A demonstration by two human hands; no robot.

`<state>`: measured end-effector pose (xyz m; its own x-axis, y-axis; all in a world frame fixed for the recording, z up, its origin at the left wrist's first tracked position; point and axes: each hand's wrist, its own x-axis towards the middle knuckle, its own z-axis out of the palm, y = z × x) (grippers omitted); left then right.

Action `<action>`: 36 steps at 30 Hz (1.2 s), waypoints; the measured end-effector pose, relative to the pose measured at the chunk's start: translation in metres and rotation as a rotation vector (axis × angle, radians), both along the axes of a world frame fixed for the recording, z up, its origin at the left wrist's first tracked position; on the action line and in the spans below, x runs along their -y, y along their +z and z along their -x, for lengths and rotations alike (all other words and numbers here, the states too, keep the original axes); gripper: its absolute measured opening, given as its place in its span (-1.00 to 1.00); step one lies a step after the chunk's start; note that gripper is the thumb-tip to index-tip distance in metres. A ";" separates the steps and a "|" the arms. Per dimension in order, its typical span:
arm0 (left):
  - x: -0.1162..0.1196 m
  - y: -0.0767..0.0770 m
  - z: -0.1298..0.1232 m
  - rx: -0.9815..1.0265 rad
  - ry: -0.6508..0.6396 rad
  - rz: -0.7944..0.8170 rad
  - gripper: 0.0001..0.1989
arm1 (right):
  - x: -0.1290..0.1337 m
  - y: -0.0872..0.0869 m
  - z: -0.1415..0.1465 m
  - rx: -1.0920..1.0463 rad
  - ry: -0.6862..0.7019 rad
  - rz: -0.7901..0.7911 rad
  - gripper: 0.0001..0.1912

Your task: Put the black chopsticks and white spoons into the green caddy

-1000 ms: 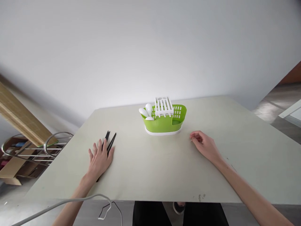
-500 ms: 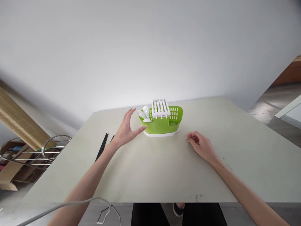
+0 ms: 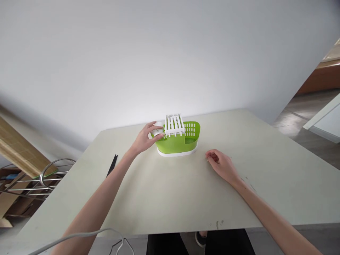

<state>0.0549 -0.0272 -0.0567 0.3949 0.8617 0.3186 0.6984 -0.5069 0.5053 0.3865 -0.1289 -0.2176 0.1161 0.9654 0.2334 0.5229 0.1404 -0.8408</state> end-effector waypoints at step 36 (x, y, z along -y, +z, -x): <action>0.036 -0.007 0.092 0.007 0.384 0.101 -0.54 | 0.002 -0.002 -0.002 0.007 0.007 0.026 -0.82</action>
<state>-0.0371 -0.0636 -0.0635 0.0356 0.9734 0.2264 0.8239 -0.1568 0.5445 0.3889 -0.1306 -0.2193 0.1078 0.9719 0.2094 0.5282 0.1224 -0.8402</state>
